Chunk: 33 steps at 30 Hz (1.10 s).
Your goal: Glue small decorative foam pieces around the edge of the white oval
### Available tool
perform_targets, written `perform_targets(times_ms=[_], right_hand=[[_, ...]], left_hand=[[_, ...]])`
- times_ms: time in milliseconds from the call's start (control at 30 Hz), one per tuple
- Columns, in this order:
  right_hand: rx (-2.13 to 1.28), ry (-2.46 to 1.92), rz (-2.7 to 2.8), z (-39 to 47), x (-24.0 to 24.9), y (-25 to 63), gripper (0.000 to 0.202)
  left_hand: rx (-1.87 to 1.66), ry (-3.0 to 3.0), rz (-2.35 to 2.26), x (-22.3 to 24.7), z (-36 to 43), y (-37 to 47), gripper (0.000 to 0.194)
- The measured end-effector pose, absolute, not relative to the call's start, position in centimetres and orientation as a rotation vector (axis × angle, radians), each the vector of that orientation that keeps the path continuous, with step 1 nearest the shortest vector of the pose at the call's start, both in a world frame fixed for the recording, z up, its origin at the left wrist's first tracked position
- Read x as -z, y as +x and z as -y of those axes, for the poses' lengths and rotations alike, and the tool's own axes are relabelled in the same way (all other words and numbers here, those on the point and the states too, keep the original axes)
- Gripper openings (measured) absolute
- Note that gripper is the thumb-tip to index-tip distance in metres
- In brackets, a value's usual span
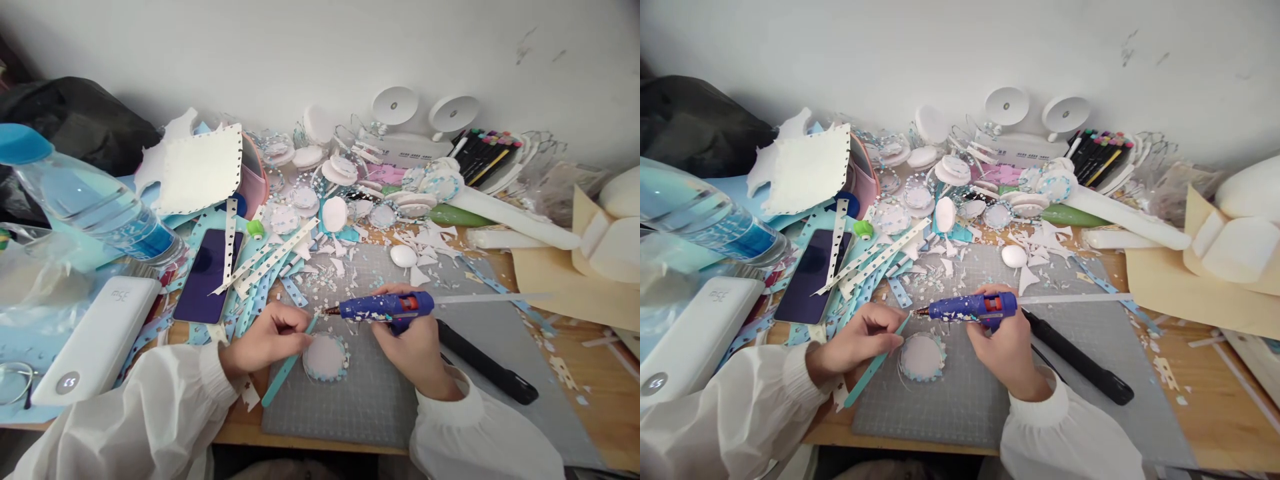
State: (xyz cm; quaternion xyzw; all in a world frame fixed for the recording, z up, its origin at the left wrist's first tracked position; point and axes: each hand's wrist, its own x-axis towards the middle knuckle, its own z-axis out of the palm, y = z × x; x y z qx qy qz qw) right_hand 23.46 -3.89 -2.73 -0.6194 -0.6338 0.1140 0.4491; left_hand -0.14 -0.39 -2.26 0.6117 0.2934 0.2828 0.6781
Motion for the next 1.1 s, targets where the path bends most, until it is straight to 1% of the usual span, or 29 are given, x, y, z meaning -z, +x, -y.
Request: perform_targets(times_ms=[167, 433, 533, 600, 700, 767, 833, 867, 967, 1100], right_hand=[[-0.263, -1.532, 1.580, 3.9, 2.6, 23.5, 0.032], [-0.197, -1.437, 1.652, 3.8, 2.7, 23.6, 0.034], [-0.061, -1.465, 1.611, 4.0, 2.7, 24.1, 0.033], [0.075, -1.578, 1.494, 4.5, 2.5, 25.4, 0.031], [0.215, -1.789, 1.311, 5.9, 1.4, 29.2, 0.034], [0.197, -1.921, 1.243, 7.1, 0.7, 32.6, 0.029], [0.070, -2.051, 1.216, 8.2, 0.3, 36.2, 0.022], [-0.005, -2.091, 1.190, 8.7, 0.4, 37.9, 0.022], [-0.077, -2.171, 1.089, 9.7, 1.4, 41.5, 0.025], [-0.188, -2.316, 1.083, 10.1, 3.1, 42.9, 0.028]], left_hand=[[-0.625, 1.352, -0.669, 2.0, 0.4, 0.0, 0.043], [-0.591, 1.343, -0.706, 1.8, 0.3, 0.1, 0.043], [-0.611, 1.347, -0.699, 2.0, 0.3, 0.0, 0.043], [-0.624, 1.349, -0.696, 2.2, 0.3, -0.1, 0.043], [-0.633, 1.350, -0.691, 2.5, 0.3, -0.2, 0.044], [-0.625, 1.350, -0.680, 2.5, 0.3, -0.2, 0.043], [-0.614, 1.348, -0.665, 2.5, 0.2, -0.2, 0.043], [-0.611, 1.345, -0.660, 2.4, 0.2, -0.2, 0.043], [-0.615, 1.349, -0.648, 2.2, 0.2, -0.1, 0.045], [-0.634, 1.346, -0.653, 2.1, 0.1, 0.0, 0.046]])
